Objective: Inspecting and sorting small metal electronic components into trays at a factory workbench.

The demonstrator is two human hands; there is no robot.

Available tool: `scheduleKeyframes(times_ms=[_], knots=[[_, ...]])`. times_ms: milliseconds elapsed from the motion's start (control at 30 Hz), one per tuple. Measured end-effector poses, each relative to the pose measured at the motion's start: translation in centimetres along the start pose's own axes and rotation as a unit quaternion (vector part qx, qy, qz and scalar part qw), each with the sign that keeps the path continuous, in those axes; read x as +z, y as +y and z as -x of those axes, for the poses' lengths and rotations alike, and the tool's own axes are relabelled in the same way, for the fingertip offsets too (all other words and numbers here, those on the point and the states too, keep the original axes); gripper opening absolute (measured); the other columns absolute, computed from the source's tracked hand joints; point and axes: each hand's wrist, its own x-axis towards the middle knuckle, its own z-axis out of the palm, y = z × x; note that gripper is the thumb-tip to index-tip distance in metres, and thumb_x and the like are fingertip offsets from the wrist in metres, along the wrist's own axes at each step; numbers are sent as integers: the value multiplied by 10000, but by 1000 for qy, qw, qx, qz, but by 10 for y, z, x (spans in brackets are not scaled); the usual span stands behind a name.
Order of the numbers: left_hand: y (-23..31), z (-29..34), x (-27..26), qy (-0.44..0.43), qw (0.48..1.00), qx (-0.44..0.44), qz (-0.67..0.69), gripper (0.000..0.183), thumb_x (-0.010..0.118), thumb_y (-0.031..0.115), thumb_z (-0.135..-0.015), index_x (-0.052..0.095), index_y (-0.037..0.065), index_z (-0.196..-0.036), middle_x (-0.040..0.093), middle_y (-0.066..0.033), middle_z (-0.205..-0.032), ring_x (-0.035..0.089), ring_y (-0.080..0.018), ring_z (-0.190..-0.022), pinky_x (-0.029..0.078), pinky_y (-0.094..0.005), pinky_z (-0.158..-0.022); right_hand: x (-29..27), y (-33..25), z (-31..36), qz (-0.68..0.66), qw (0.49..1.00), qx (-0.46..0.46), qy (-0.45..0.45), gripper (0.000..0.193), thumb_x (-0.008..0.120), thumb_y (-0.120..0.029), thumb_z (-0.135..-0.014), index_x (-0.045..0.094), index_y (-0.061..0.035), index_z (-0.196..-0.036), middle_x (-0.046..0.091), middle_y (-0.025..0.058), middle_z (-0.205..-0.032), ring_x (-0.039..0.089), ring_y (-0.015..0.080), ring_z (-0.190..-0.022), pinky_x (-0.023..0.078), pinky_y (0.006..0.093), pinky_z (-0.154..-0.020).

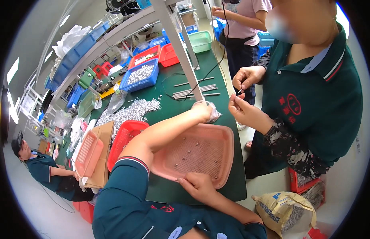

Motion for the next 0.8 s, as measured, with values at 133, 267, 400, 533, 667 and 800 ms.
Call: scheduleKeyframes(times_ms=[133,267,400,533,667,800], knots=[[-25,-7,17,26,992,116,39,236,560,240,-762,623,37,-865,608,-189,-924,589,-339,-888,489,-390,-751,0,2,-1,33,999,-33,10,257,624,-172,-813,545,-11,-628,481,135,-544,502,260,-465,367,347,-433],[-22,-6,23,142,968,186,88,277,568,295,-779,606,21,-802,608,-189,-849,589,-345,-812,491,-404,-684,3,4,2,46,998,-36,10,212,641,-114,-793,552,7,-643,483,113,-534,487,209,-456,358,316,-427],[0,3,-2,27,982,120,146,215,563,205,-745,614,-3,-722,628,-210,-785,616,-366,-712,486,-434,-633,-1,0,2,55,998,-15,22,209,636,-105,-795,550,12,-645,485,107,-535,481,197,-456,359,310,-430],[-10,2,20,85,951,106,277,239,554,200,-747,610,-29,-792,601,-240,-786,598,-377,-767,486,-410,-676,2,-2,0,33,998,5,49,227,641,-156,-798,559,-7,-648,488,129,-547,495,257,-465,374,345,-436],[-41,-21,43,-102,841,42,529,111,584,158,-779,595,49,-793,599,-78,-716,560,-180,-596,441,-323,-523,4,0,-2,48,998,4,44,216,640,-140,-793,556,-5,-646,489,133,-552,502,263,-472,378,346,-443],[-59,-5,18,-271,558,-27,784,99,632,141,-810,619,80,-887,611,-17,-763,570,-134,-658,486,-295,-604,-1,-2,-5,63,997,-9,45,215,639,-129,-788,550,-11,-632,484,130,-547,503,273,-478,375,354,-446]])
